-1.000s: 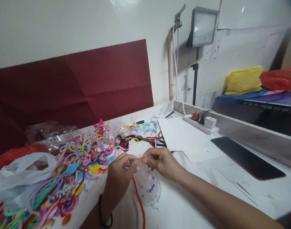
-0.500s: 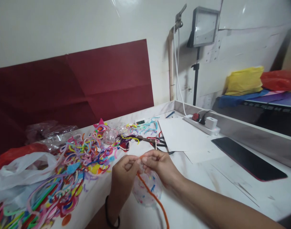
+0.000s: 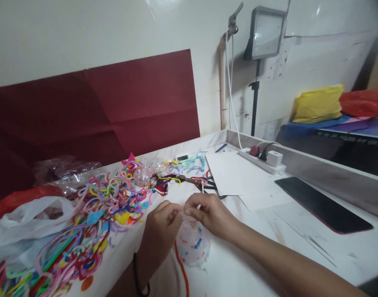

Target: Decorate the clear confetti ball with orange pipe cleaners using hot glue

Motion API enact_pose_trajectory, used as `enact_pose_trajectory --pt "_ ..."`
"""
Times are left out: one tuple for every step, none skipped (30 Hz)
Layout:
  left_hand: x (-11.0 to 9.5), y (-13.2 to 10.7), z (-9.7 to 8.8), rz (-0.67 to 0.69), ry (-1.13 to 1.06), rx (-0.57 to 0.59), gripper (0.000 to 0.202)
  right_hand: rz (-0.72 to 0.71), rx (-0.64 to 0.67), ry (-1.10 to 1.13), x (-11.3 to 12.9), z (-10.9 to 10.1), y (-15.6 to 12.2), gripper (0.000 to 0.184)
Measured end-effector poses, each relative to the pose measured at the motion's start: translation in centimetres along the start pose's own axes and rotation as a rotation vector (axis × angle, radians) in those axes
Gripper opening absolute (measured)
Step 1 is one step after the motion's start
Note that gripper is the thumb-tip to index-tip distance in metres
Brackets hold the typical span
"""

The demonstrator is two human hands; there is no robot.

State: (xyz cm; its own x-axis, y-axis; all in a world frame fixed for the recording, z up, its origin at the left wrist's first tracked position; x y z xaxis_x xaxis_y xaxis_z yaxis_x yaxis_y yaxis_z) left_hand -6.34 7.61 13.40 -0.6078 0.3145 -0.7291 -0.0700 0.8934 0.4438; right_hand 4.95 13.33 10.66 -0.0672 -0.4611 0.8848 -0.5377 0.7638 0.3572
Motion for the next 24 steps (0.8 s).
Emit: enact_pose_trajectory --pt "-0.2 0.0 0.0 0.017 0.016 0.009 0.017 -0.024 -0.022 -0.037 0.3 -0.3 0.0 0.008" --pt "-0.4 0.0 0.1 0.031 0.030 0.016 0.017 -0.043 -0.037 -0.062 0.6 -0.6 0.0 0.010" --pt "-0.5 0.0 0.1 0.039 0.036 0.020 0.017 -0.055 -0.045 -0.079 0.8 -0.7 0.1 0.012" --pt "-0.4 0.0 0.0 0.032 0.026 0.016 0.016 -0.058 -0.050 -0.088 0.9 -0.7 0.1 0.012" --pt "-0.1 0.1 -0.1 0.009 -0.001 0.006 0.016 -0.055 -0.054 -0.090 0.8 -0.7 0.2 0.011" --pt "0.2 0.1 -0.1 -0.025 -0.039 -0.009 0.015 -0.045 -0.061 -0.085 0.7 -0.7 0.2 0.010" --pt "0.7 0.1 -0.2 -0.062 -0.080 -0.024 0.015 -0.030 -0.068 -0.071 0.4 -0.7 0.2 0.009" --pt "1.1 0.0 -0.2 -0.097 -0.119 -0.038 0.014 -0.012 -0.076 -0.051 0.1 -0.6 0.2 0.009" --pt "1.5 0.0 -0.1 -0.127 -0.152 -0.049 0.014 0.007 -0.084 -0.024 -0.2 -0.5 0.2 0.010" --pt "1.8 -0.1 0.0 -0.149 -0.178 -0.057 0.015 0.026 -0.091 0.007 -0.6 -0.4 0.1 0.012" --pt "2.0 -0.1 0.2 -0.166 -0.200 -0.062 0.016 0.045 -0.099 0.041 -1.0 -0.2 0.1 0.014" --pt "2.3 -0.2 0.4 -0.184 -0.225 -0.066 0.018 0.065 -0.106 0.076 -1.3 0.0 0.1 0.017" --pt "2.5 -0.2 0.6 -0.202 -0.249 -0.071 0.019 0.083 -0.115 0.111 -1.6 0.2 0.0 0.021" --pt "2.7 -0.3 0.7 -0.216 -0.271 -0.075 0.020 0.102 -0.124 0.146 -1.9 0.5 0.0 0.024" --pt "2.9 -0.4 0.9 -0.229 -0.291 -0.077 0.020 0.119 -0.134 0.180 -2.2 0.7 -0.1 0.027" --pt "3.0 -0.4 1.1 -0.241 -0.308 -0.076 0.021 0.134 -0.144 0.212 -2.4 1.0 -0.2 0.030" --pt "3.1 -0.5 1.3 -0.251 -0.323 -0.072 0.022 0.147 -0.154 0.244 -2.5 1.2 -0.3 0.032" --pt "3.2 -0.5 1.4 -0.260 -0.335 -0.066 0.022 0.156 -0.164 0.272 -2.6 1.5 -0.4 0.033" --pt "3.2 -0.5 1.6 -0.267 -0.343 -0.058 0.023 0.163 -0.173 0.298 -2.7 1.7 -0.5 0.035" --pt "3.3 -0.5 1.6 -0.270 -0.346 -0.050 0.024 0.168 -0.179 0.319 -2.8 1.9 -0.6 0.036" --pt "3.2 -0.4 1.6 -0.267 -0.341 -0.042 0.024 0.169 -0.178 0.336 -2.8 2.0 -0.6 0.037" --pt "3.2 -0.3 1.5 -0.259 -0.331 -0.035 0.023 0.168 -0.168 0.346 -2.8 2.2 -0.6 0.037" --pt "3.1 -0.2 1.3 -0.245 -0.314 -0.029 0.022 0.165 -0.148 0.347 -2.8 2.3 -0.5 0.038" --pt "2.9 -0.1 1.1 -0.227 -0.292 -0.022 0.021 0.158 -0.120 0.340 -2.7 2.3 -0.4 0.039"
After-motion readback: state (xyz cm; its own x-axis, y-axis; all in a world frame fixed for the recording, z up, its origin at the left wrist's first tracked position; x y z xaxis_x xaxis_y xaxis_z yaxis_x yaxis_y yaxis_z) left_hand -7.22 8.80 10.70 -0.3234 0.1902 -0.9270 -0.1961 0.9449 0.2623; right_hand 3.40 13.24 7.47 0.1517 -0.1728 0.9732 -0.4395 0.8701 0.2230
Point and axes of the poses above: each hand's wrist, its own y-axis towards the middle knuckle, its own z-axis out of the palm, x = y × z, the point moved 9 cm from there along y, towards the middle knuckle, and after that the axes turned 10 degrees about -y, right-handed, at the moved point
